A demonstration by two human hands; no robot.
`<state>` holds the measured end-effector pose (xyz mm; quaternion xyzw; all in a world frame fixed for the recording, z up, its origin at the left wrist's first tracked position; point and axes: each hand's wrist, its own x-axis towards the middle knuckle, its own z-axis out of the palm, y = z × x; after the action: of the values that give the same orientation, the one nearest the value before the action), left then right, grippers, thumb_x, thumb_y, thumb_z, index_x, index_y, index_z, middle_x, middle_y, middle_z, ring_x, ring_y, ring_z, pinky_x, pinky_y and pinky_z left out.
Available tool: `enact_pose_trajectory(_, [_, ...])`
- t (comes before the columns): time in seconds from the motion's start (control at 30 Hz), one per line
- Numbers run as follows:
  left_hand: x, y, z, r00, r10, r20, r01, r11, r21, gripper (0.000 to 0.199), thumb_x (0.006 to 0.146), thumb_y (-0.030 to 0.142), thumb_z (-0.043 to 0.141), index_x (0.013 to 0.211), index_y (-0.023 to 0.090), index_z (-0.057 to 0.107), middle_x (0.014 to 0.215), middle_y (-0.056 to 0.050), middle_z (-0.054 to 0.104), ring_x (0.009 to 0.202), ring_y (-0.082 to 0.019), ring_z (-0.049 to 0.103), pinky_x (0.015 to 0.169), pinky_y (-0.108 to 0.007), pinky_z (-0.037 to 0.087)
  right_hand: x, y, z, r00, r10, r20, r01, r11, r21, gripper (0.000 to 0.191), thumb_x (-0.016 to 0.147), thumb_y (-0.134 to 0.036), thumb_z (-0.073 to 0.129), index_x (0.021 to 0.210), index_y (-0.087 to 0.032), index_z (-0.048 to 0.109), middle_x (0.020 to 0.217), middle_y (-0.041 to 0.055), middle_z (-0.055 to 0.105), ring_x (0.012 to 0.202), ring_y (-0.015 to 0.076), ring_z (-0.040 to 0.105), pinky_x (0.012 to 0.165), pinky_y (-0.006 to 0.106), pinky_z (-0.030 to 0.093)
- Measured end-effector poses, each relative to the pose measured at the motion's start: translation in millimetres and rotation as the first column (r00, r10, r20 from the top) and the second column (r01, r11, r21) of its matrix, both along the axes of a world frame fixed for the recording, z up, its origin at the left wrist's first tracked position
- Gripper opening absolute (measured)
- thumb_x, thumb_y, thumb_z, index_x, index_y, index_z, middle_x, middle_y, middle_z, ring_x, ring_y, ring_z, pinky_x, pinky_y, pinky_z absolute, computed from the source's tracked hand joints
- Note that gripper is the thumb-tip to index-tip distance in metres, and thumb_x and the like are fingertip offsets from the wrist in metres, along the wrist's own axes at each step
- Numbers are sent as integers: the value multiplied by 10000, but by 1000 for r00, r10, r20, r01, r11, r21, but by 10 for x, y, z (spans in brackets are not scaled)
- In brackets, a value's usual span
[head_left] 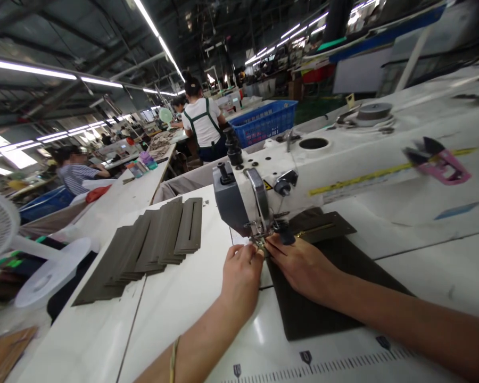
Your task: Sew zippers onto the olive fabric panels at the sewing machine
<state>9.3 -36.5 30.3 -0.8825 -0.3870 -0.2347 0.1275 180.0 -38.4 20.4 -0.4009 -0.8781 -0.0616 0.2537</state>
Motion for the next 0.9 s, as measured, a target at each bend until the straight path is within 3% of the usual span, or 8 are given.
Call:
enact_pose_trajectory(0.27, [11,90,7,999,-35,6,34,998,53,191,908,141,437,832,122,612,830,-79,609,734,-204,577,690,-350,511,-1,65,14,1000,-6,-6,6,999,-44,340,799,-41,383,1040,-86,618,1004,128,630,952,244,564,911,402,446])
enact_pose_trajectory(0.67, [-24,142,-33,999,-39,13,39,999,-25,164,870,79,459,856,136,612,893,-77,628,772,-190,592,732,-353,512,-29,89,93,999,-14,-48,7,990,-143,301,822,-44,360,932,-105,634,930,129,635,918,232,571,868,391,447])
enact_pose_trajectory(0.9, [-32,159,-56,998,-48,38,47,999,23,176,878,86,457,809,140,611,889,-79,633,769,-191,591,716,-342,518,-53,113,117,996,-4,-87,-7,992,-129,339,819,-35,356,1014,-127,618,939,110,642,856,227,574,817,388,460])
